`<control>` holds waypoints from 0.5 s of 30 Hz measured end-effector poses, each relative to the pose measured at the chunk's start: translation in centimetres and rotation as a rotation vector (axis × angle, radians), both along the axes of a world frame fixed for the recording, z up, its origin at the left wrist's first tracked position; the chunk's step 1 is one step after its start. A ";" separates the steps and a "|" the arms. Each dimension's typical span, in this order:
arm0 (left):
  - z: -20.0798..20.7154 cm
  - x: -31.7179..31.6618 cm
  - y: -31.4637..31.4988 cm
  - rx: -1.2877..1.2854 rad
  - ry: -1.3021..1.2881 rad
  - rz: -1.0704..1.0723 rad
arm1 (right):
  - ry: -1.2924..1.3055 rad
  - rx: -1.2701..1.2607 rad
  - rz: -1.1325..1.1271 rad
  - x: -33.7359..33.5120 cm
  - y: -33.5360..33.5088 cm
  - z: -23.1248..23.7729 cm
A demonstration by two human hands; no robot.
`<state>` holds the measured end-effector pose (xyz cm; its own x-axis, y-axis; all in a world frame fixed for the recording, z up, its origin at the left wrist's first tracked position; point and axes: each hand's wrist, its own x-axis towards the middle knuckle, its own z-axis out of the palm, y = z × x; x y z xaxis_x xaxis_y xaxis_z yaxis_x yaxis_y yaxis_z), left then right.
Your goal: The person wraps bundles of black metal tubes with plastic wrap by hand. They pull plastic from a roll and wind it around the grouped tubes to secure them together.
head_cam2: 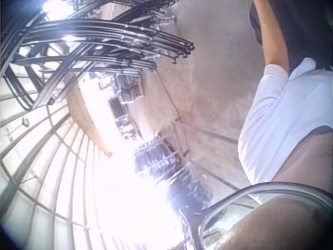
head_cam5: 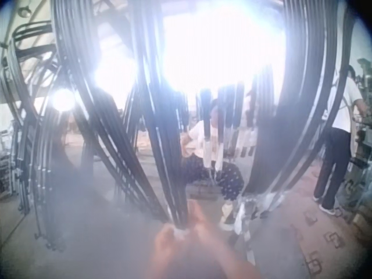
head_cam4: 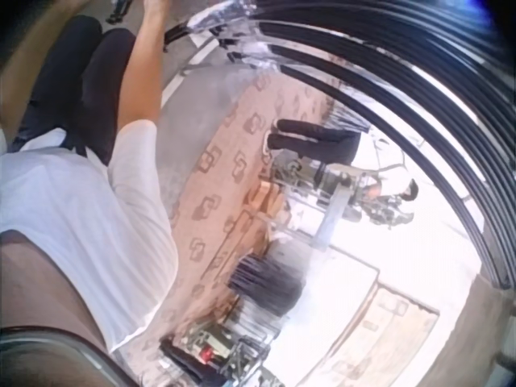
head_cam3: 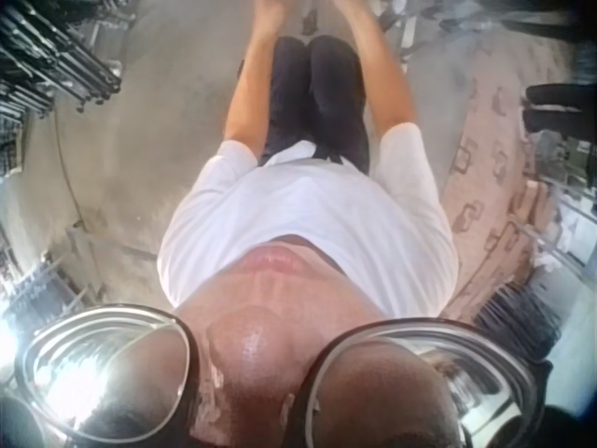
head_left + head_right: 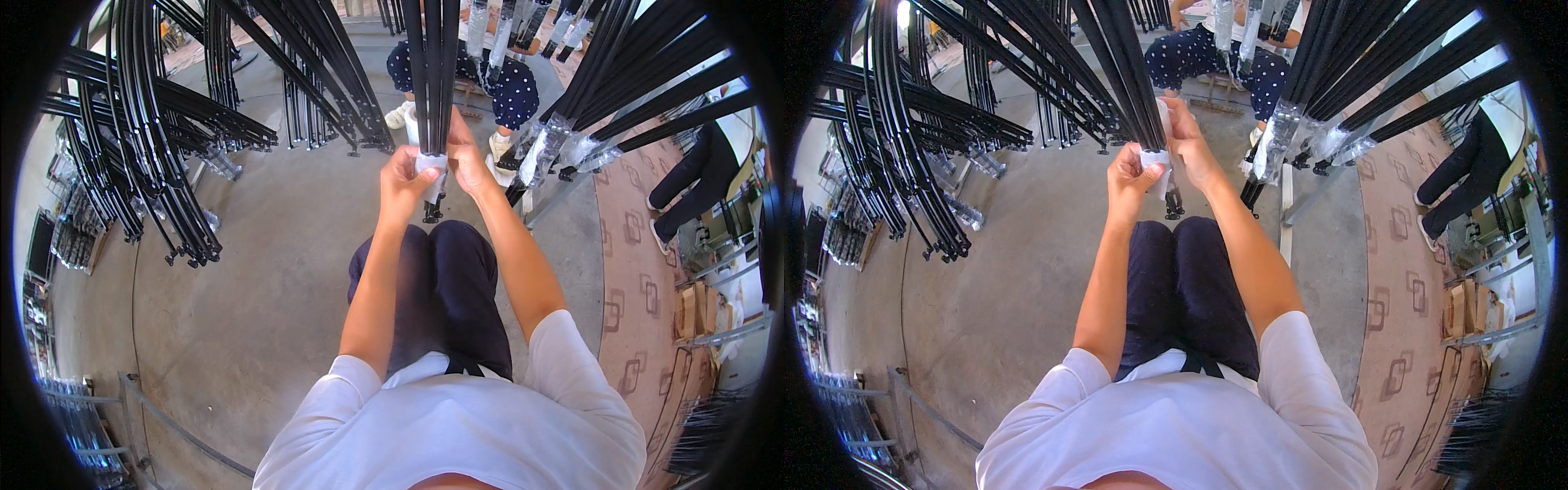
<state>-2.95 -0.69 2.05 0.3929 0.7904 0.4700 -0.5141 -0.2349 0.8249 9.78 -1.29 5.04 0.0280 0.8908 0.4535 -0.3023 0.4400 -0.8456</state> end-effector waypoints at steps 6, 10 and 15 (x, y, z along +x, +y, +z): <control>-0.1 0.9 -0.6 -0.010 -0.157 0.172 | 0.132 -0.020 0.060 -1.0 1.2 -0.5; -0.7 0.4 -1.3 0.053 -0.020 0.290 | 0.082 -0.101 0.070 -2.1 0.6 0.1; -0.5 -0.1 -2.1 0.031 -0.031 0.310 | 0.027 0.008 0.155 -2.8 0.4 0.3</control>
<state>-3.10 -2.84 1.58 0.1206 0.8552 0.5041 -0.4393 -0.4094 0.7996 7.03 -0.85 5.33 -0.0971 0.8816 0.4619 -0.3896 0.3933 -0.8328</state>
